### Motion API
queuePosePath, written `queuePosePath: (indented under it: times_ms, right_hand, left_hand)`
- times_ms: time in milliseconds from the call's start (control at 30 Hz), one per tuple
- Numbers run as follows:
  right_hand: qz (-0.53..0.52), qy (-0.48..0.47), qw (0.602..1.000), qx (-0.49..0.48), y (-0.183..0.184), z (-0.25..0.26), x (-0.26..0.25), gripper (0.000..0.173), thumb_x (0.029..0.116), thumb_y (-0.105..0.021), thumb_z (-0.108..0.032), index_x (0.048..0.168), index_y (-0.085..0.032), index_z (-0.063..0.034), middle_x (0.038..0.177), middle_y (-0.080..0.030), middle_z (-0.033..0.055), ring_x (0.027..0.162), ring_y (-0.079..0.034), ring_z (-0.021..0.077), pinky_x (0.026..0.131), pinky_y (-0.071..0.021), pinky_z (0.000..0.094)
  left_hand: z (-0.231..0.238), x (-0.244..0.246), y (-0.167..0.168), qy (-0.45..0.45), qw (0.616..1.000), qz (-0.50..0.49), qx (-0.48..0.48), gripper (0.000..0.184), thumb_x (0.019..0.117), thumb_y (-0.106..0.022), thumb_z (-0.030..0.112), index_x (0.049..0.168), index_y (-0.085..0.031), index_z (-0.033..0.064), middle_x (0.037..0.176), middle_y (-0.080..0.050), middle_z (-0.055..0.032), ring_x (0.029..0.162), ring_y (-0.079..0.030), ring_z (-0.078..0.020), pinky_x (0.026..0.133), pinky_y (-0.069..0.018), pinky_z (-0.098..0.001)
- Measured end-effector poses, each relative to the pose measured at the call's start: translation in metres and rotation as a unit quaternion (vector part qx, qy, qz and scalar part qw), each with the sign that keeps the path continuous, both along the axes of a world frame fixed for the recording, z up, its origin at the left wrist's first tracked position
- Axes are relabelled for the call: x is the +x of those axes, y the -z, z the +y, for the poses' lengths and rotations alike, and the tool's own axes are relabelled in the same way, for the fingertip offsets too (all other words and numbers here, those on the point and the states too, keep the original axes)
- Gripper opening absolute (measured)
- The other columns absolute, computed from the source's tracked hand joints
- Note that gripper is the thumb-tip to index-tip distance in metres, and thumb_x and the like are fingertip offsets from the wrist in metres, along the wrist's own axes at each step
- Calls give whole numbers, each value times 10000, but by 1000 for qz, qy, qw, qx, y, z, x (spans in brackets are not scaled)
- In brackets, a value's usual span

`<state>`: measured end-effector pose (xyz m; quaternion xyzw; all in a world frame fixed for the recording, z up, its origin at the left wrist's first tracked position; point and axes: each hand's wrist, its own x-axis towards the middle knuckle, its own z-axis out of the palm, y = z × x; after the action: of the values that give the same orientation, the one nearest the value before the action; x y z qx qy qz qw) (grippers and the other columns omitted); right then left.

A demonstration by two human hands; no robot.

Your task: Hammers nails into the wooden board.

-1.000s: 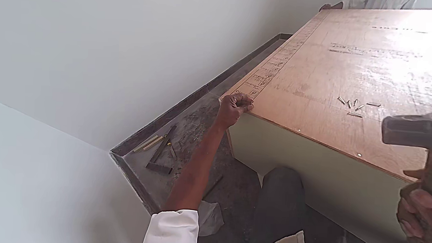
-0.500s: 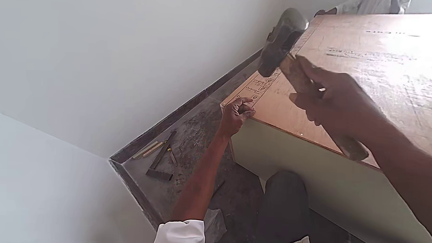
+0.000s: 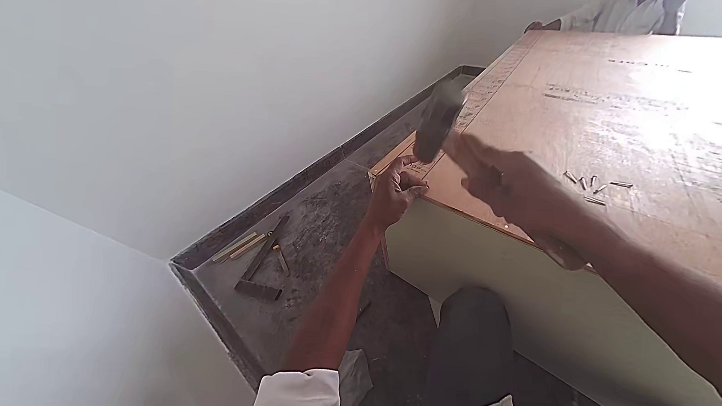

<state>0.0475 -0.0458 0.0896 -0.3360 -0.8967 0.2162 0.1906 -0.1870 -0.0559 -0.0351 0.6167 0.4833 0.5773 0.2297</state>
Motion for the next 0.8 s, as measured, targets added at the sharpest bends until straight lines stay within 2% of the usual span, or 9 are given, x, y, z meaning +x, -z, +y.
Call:
queuePosePath:
  times_ms: [100,233,300,367,400,467,567,633,800]
  right_hand:
    - [-124,-2,992,1,5,5,2,583,1039,-614,-195,1583,-402,-176,872,-670,105,660,-643,205,624,-564,406]
    - [15,44,999,-13,-8,-17,22,495,1024,-627,-230,1505,-509,-220,771,-625,42,534,-573,137,481,-516,340]
    - [129,42,989,60,-23,-20,27,324,1006,-620,-280,1306,-607,-159,732,-604,-10,487,-561,83,417,-514,287]
    - [212,46,969,118,-40,-16,21,236,1017,-573,-332,1147,-583,-135,733,-574,-68,508,-569,26,437,-525,239]
    - [244,54,961,120,-45,-13,14,210,1024,-555,-336,1094,-558,-138,702,-556,-87,494,-573,16,431,-533,230]
    - [233,70,965,94,-41,-7,1,200,1045,-528,-306,1081,-525,-109,675,-522,-73,471,-564,33,433,-546,248]
    - [-32,77,996,-14,-11,3,-5,223,1069,-543,-262,1037,-532,-41,690,-537,66,533,-568,188,515,-513,393]
    - [-134,75,986,-62,15,7,-7,212,1057,-579,-267,998,-572,-64,684,-562,78,541,-572,199,513,-495,382]
    - [45,90,994,-41,-15,-9,10,194,1036,-612,-292,1018,-597,-99,642,-573,44,459,-564,156,421,-511,347]
  left_hand:
    - [-7,5,-6,-26,999,11,-44,619,879,-744,-64,1426,-489,76,889,-749,-69,714,-693,-107,678,-580,-259]
    - [-3,-5,3,4,999,43,20,532,894,-738,-40,1385,-545,28,921,-765,-70,754,-723,-102,720,-608,-261]
    - [1,-22,6,-30,989,134,53,536,855,-830,120,1340,-622,25,1055,-764,-40,953,-726,-102,908,-594,-305]
    - [7,-43,17,-69,970,225,64,588,818,-857,362,1301,-701,65,1275,-727,-39,1268,-636,-168,1223,-349,-474]
    - [10,-51,22,-73,964,247,72,568,819,-847,415,1259,-733,73,1311,-711,-55,1332,-598,-199,1263,-265,-521]
    - [13,-57,28,-79,961,249,95,446,842,-827,399,1153,-785,82,1281,-725,-70,1331,-601,-225,1249,-274,-535]
    - [16,-56,32,-77,966,221,111,364,852,-825,341,1098,-802,74,1245,-739,-81,1310,-615,-229,1226,-318,-510]
    - [15,-55,36,-77,967,212,115,354,838,-838,315,1087,-803,66,1236,-742,-82,1300,-622,-230,1218,-335,-499]
    - [20,-57,40,-94,960,224,141,405,850,-826,391,1113,-798,85,1242,-738,-62,1279,-626,-208,1203,-348,-473]
